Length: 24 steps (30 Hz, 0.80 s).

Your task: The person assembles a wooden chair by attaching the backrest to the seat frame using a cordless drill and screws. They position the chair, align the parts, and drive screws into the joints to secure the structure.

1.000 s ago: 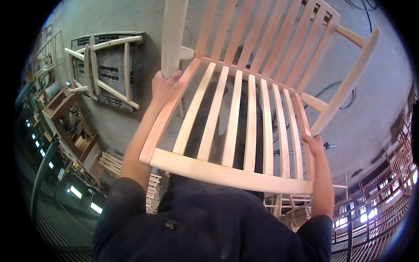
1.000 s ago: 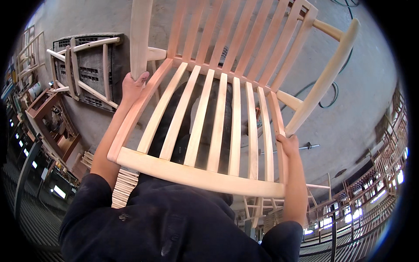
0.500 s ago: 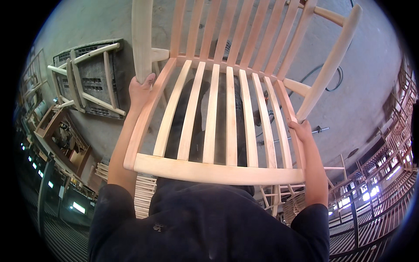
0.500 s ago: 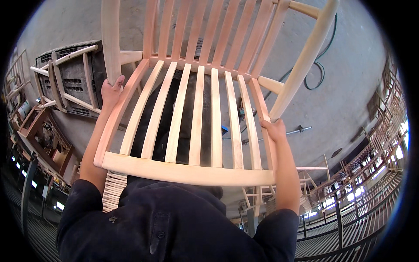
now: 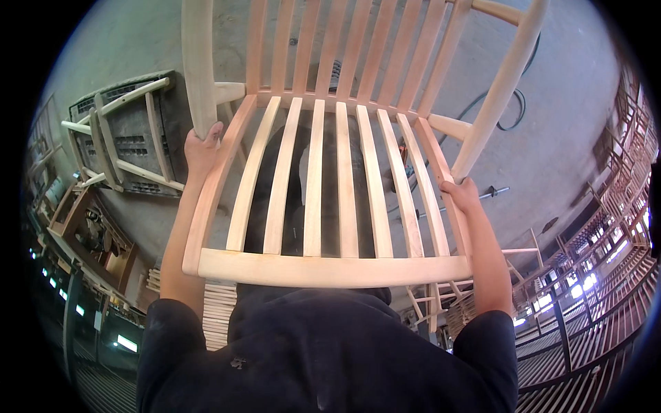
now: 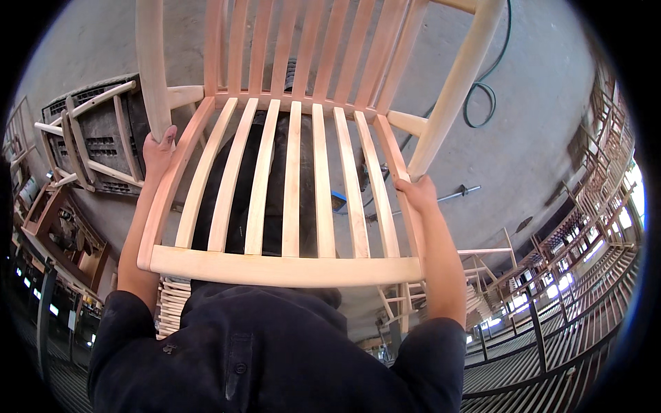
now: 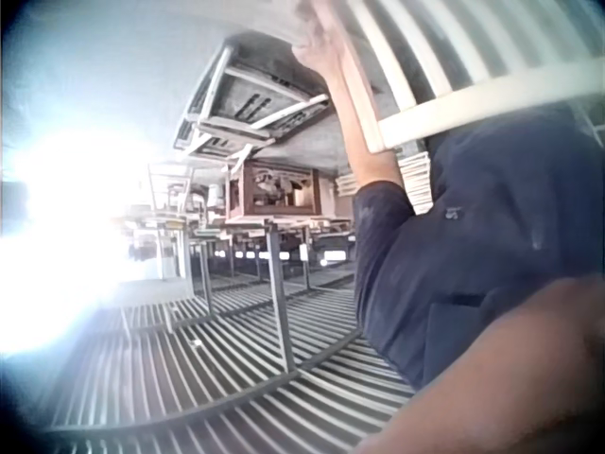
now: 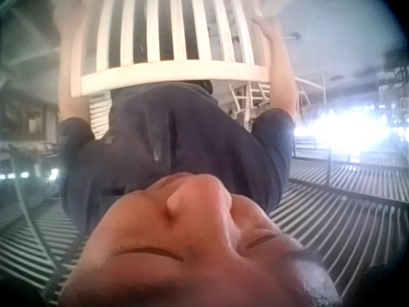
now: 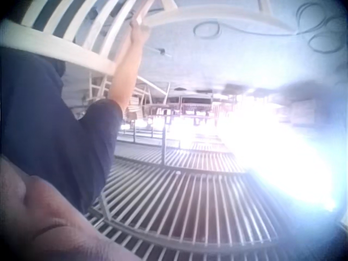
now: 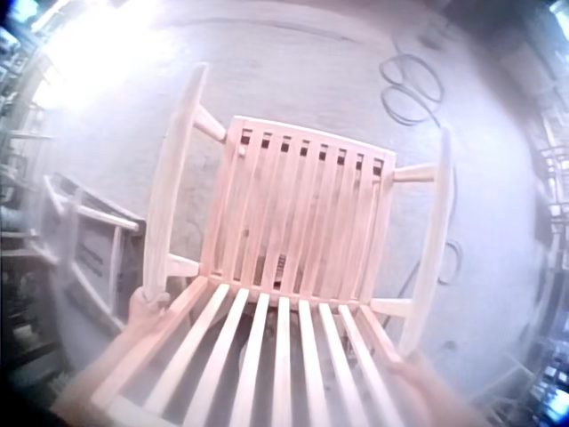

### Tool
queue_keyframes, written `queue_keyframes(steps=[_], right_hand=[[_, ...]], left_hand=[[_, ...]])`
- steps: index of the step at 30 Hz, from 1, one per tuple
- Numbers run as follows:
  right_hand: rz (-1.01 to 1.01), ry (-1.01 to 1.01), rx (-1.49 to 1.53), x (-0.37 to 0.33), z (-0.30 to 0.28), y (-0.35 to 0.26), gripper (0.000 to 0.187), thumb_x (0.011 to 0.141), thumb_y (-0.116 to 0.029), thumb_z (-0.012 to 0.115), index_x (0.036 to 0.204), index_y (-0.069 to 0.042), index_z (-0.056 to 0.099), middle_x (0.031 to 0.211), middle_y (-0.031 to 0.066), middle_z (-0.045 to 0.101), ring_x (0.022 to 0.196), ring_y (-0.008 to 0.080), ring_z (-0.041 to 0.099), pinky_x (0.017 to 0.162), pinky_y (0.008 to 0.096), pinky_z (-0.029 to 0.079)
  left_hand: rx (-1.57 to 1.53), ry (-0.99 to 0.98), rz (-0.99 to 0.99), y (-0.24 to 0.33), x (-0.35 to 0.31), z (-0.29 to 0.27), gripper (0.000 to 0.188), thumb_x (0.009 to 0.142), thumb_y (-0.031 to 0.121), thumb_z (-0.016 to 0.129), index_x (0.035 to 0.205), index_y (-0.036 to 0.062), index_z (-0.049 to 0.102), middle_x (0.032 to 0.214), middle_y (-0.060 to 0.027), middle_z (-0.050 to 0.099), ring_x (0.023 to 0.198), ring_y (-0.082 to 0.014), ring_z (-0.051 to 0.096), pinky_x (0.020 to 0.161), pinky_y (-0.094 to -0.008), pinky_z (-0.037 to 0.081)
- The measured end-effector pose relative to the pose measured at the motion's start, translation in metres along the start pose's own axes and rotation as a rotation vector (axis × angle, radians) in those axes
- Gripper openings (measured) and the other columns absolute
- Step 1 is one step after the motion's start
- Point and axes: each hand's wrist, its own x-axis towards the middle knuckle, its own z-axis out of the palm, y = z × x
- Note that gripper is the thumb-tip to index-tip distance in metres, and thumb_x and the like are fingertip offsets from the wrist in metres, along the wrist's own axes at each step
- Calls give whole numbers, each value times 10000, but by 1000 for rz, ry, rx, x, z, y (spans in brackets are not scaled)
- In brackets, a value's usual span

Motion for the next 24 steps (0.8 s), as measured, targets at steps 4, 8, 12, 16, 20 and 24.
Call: queue_keyframes(steps=[4, 8, 12, 16, 20, 24], right_hand=[[23, -30, 11, 5, -15, 5, 777, 626, -424, 825, 1066, 187, 630, 987, 310, 715, 920, 359, 735, 805, 400, 571], [-6, 30, 59, 4, -22, 15, 620, 618, -386, 833, 930, 139, 719, 894, 285, 733, 895, 373, 747, 804, 430, 566], [-8, 73, 19, 15, -37, 35, 667, 622, -404, 840, 939, 164, 693, 907, 299, 726, 905, 386, 742, 805, 434, 564], [-40, 66, 24, 35, -50, 56, 717, 631, -419, 847, 972, 184, 663, 949, 310, 720, 937, 399, 731, 822, 439, 561], [-19, -44, 67, 39, -45, 45, 729, 639, -414, 849, 1029, 171, 656, 986, 311, 718, 961, 388, 727, 839, 434, 559], [-54, 28, 79, -7, -11, 7, 689, 656, -386, 841, 1077, 132, 667, 997, 285, 727, 953, 368, 730, 839, 429, 559]], left_hand=[[12, 6, 0, 3, 0, 10, 467, 866, 412, 814, 1005, -23, 717, 870, -105, 743, 813, -176, 701, 738, -320, 535], [49, 24, 5, 24, -9, 14, 500, 861, 446, 816, 1003, -22, 713, 850, -97, 731, 801, -182, 693, 736, -323, 531], [63, 29, 26, 39, -15, 27, 512, 859, 457, 815, 1005, -22, 710, 854, -98, 730, 808, -188, 694, 739, -326, 531], [49, 70, 34, 44, -25, 44, 542, 865, 468, 806, 1047, -29, 690, 895, -107, 731, 837, -196, 694, 757, -327, 534], [-27, -87, -76, 1, -15, 30, 485, 914, 472, 763, 985, -3, 694, 901, -62, 717, 859, -152, 664, 774, -324, 528], [-271, -488, -303, -28, 5, -54, 354, 915, 202, 761, 1148, -14, 604, 997, -122, 687, 859, -201, 691, 674, -342, 580]])
